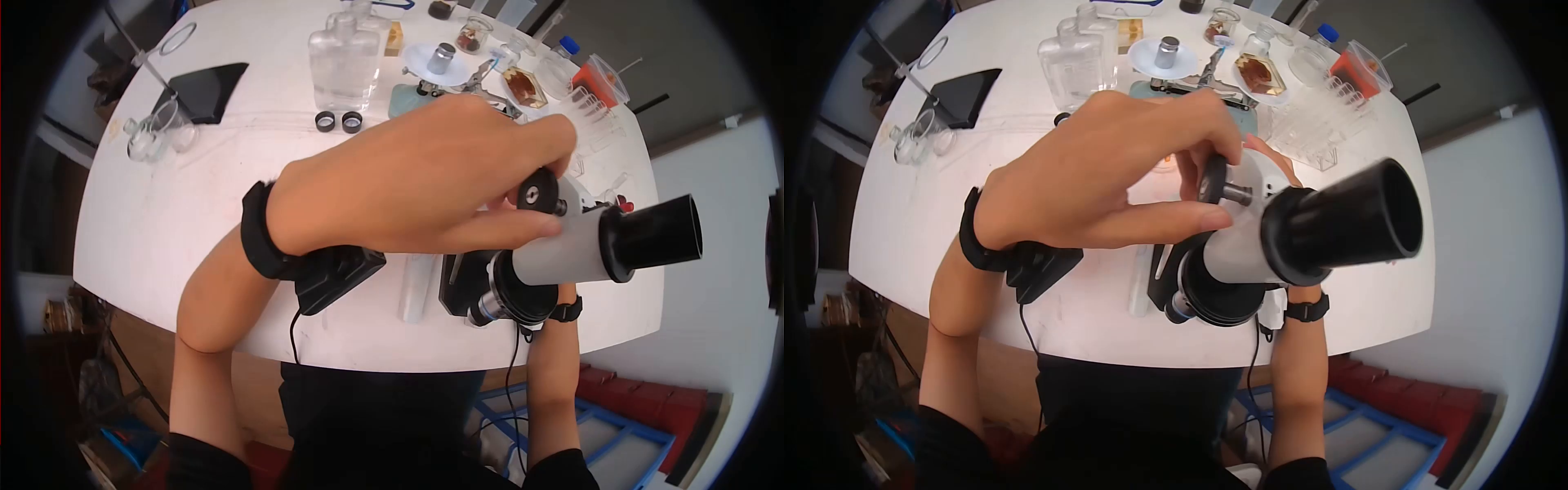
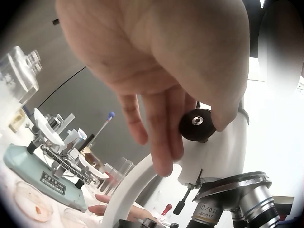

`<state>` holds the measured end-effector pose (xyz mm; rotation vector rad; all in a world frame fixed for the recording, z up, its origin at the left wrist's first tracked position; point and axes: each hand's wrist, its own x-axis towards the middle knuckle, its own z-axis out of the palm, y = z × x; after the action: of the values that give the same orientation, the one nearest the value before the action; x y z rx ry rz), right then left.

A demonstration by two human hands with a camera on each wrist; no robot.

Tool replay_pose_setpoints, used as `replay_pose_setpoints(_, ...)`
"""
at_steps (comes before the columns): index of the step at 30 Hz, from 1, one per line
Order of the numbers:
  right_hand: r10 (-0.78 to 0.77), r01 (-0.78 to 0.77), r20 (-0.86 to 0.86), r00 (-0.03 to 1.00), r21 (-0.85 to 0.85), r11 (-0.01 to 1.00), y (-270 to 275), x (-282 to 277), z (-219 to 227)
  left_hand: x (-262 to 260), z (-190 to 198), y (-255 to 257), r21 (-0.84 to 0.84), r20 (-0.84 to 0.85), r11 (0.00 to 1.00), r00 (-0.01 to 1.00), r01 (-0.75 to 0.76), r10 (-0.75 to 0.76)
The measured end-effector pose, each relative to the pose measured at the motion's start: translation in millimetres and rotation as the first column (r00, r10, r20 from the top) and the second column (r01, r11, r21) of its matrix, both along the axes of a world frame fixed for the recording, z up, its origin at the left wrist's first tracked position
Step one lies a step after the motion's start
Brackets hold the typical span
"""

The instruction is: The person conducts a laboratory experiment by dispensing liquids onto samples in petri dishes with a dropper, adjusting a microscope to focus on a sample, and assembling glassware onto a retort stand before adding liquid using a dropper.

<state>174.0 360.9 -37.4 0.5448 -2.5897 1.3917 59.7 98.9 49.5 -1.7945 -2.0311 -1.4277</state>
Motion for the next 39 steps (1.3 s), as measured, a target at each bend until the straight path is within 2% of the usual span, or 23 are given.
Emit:
replay_pose_setpoints(1,0.021,-0.021,0.020,1.000,0.024,0.999,1.6,-1.7,4.3,0.2,-4.8,1.9,0.023,0.021,0.999,0.999,-0.027,0.026)
replay_pose_setpoints(3,0.058,-0.061,0.043,0.997,0.065,0.996,-4.0,-6.7,9.8,-2.0,-10.1,6.1,0.045,-0.053,0.998,0.998,-0.032,0.035)
replay_pose_setpoints(5,0.079,-0.085,0.068,0.995,0.093,0.992,-11.7,-11.5,12.3,0.1,-9.6,5.8,0.081,-0.018,0.995,0.998,-0.059,0.061)
replay_pose_setpoints(8,0.095,-0.106,0.090,0.991,0.116,0.988,-16.4,-20.3,15.9,0.4,-9.9,6.4,0.089,-0.103,0.990,0.988,-0.106,0.115)
replay_pose_setpoints(12,0.098,-0.110,0.088,0.991,0.144,0.983,-14.6,-28.1,23.8,0.8,-10.9,7.5,0.133,-0.137,0.982,0.979,-0.135,0.153)
replay_pose_setpoints(15,0.083,-0.096,0.086,0.993,0.157,0.983,-17.2,-32.8,26.5,2.1,-8.9,8.5,0.082,-0.136,0.986,0.979,-0.144,0.154)
replay_pose_setpoints(17,0.071,-0.084,0.084,0.994,0.162,0.983,-22.1,-35.4,25.9,2.4,-11.2,10.9,0.171,-0.170,0.967,0.961,-0.187,0.216)
replay_pose_setpoints(21,0.039,-0.051,0.071,0.997,0.165,0.985,-27.6,-28.8,25.4,-1.3,-11.3,11.0,0.259,-0.141,0.956,0.974,-0.134,0.175)
replay_pose_setpoints(23,0.019,-0.028,0.060,0.998,0.166,0.986,-23.3,-22.5,27.4,-3.3,-10.0,10.2,0.365,-0.158,0.930,0.981,-0.047,0.112)
replay_pose_setpoints(26,-0.015,0.006,0.050,0.999,0.165,0.986,-19.5,-15.9,28.8,-0.8,-2.7,8.0,0.356,-0.189,0.934,0.981,0.032,0.038)
replay_pose_setpoints(29,-0.037,0.030,0.040,0.999,0.166,0.986,-23.4,-11.5,28.0,3.3,1.6,7.6,0.299,-0.160,0.954,0.986,0.014,0.035)
replay_pose_setpoints(39,-0.100,0.096,0.016,0.995,0.167,0.981,-26.8,-15.2,29.7,2.1,3.7,6.0,0.314,-0.184,0.949,0.982,0.032,0.028)
